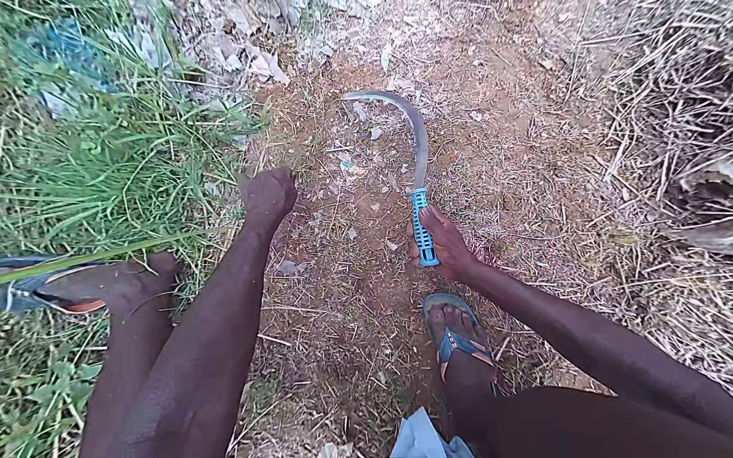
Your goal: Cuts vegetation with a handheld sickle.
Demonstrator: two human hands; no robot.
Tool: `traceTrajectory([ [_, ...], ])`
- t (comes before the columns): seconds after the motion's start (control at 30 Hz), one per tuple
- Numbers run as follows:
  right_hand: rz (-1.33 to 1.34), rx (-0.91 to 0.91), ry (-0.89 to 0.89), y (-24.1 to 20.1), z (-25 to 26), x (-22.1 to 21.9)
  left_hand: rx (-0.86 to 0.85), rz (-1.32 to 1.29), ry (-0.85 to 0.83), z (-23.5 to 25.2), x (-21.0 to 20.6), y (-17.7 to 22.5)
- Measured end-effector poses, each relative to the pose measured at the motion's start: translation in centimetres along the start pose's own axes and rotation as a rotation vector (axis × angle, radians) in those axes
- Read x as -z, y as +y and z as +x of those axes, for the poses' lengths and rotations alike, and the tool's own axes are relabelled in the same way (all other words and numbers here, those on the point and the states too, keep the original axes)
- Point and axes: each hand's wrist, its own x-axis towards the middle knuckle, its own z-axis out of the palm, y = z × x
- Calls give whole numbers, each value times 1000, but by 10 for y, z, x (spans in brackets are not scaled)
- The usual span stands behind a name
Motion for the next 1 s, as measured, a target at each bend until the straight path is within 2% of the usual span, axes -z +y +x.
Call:
traceTrajectory([
  [0.13, -254, -238, -229, 19, -4, -3, 16, -25, 52, 2, 8, -4],
  [0.2, -265, -281, -264, 20, -15, -1, 39, -73, 64, 1, 11, -11],
  [0.3, -188, -219, -233, 25, -23, 12, 30, -86, 58, -8, -1, -23],
  [0.43, 4, -117, -69, 18, -18, 20, -49, -138, 53, -26, -25, -29],
  [0.57, 63, -37, 25, 5, -11, 36, -124, -119, 46, -56, -40, -21],
  [0.77, 15, -118, -24, 7, -23, 42, -122, -256, 97, -73, -51, -6],
  [0.93, 35, -139, -27, 23, -25, 19, -117, -296, 103, -74, -41, -9],
  [1.0, -75, -228, -75, 30, -31, 13, -102, -291, 107, -76, -36, -8],
])
